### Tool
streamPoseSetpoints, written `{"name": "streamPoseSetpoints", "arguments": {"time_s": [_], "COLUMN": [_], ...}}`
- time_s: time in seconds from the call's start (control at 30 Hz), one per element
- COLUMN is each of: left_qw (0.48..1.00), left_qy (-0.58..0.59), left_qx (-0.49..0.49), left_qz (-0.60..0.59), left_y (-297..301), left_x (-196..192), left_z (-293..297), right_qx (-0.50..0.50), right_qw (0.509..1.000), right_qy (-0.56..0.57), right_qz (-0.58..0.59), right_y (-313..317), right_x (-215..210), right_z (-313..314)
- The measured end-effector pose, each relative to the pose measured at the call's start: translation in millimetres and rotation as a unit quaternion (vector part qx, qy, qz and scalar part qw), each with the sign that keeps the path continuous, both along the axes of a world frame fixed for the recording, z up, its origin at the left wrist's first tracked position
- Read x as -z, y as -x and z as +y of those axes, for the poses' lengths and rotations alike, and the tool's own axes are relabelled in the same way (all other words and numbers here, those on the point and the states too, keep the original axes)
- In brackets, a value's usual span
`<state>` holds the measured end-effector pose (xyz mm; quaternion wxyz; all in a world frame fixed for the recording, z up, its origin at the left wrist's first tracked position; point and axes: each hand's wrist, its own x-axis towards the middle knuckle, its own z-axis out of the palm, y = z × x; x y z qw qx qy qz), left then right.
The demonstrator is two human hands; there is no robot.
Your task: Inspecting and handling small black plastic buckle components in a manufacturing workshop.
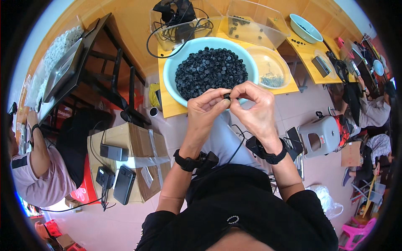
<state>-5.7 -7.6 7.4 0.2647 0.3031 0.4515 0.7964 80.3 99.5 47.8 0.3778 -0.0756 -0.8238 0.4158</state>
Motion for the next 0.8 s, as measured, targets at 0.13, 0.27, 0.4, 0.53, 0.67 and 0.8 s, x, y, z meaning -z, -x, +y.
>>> {"name": "streamPoseSetpoints", "arguments": {"time_s": [0.13, 0.27, 0.4, 0.53, 0.67, 0.8], "left_qw": [1.000, 0.999, 0.997, 0.996, 0.996, 0.996], "left_qy": [-0.002, -0.030, -0.029, -0.028, -0.030, -0.020], "left_qx": [-0.009, -0.031, -0.065, -0.081, -0.085, -0.084], "left_qz": [-0.026, -0.021, -0.004, 0.005, 0.005, 0.006], "left_y": [-2, -4, -4, -2, 0, 2], "left_x": [0, 2, 8, 11, 11, 11], "left_z": [3, 9, 11, 11, 10, 10], "right_qx": [0.004, 0.014, 0.033, 0.036, 0.038, 0.045], "right_qw": [0.999, 0.999, 0.999, 0.998, 0.998, 0.997], "right_qy": [0.037, 0.005, -0.013, -0.026, -0.038, -0.049], "right_qz": [0.032, 0.036, 0.041, 0.036, 0.037, 0.042], "right_y": [4, 3, 4, 4, 5, 6], "right_x": [1, 0, 3, 4, 4, 5], "right_z": [-4, -6, -14, -16, -18, -20]}}
